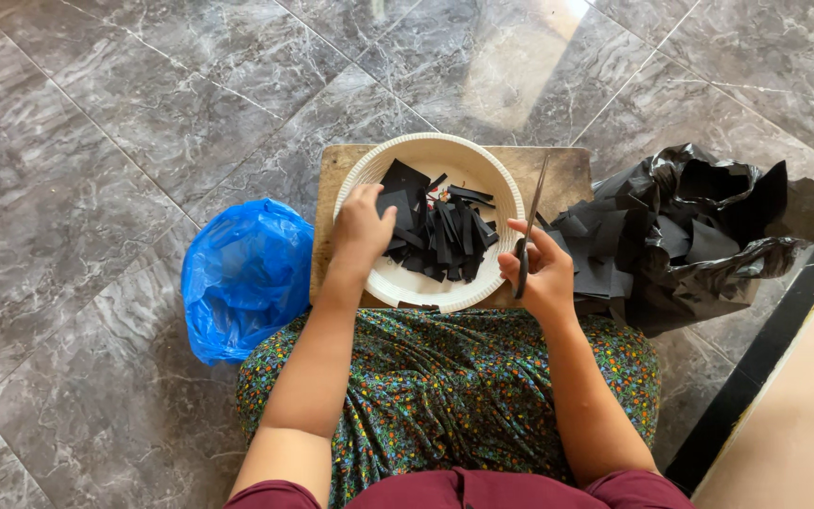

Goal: The person sits on the floor and uses scissors to cut small black rectangular pieces into thin strips. The cut strips are placed into a white bowl on a small wooden stool. The person handles the pieces one at a time, repeatedly cutting and dropping them into the bowl.

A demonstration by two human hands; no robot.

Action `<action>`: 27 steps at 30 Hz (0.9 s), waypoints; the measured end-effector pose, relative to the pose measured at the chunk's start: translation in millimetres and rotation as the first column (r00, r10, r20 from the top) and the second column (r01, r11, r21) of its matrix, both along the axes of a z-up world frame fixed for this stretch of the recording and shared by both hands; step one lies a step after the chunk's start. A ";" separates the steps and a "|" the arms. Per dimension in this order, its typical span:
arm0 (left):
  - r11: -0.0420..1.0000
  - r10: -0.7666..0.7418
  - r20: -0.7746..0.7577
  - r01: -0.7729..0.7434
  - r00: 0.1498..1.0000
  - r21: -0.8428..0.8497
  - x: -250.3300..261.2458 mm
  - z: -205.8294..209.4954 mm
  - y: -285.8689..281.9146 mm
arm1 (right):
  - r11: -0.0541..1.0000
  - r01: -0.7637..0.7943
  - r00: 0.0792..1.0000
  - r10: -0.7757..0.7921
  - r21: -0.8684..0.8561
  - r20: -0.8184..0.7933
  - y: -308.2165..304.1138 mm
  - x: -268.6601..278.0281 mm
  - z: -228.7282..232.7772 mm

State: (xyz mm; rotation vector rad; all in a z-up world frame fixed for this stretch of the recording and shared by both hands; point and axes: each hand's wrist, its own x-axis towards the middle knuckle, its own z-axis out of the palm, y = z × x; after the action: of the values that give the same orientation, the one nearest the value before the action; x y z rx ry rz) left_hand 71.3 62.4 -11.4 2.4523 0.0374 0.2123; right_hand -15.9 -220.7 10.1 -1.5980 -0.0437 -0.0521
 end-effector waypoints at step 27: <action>0.956 -0.055 0.046 0.066 0.997 -0.287 50.4 11.7 -2.0 | 0.986 -0.077 0.994 0.064 -0.150 -0.090 -4.2 3.1 -1.3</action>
State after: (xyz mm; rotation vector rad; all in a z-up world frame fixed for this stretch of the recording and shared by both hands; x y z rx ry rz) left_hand 121.7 60.3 0.3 2.1547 -0.0220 0.2096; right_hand -12.8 -224.9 8.7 -1.7495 -0.0387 0.0756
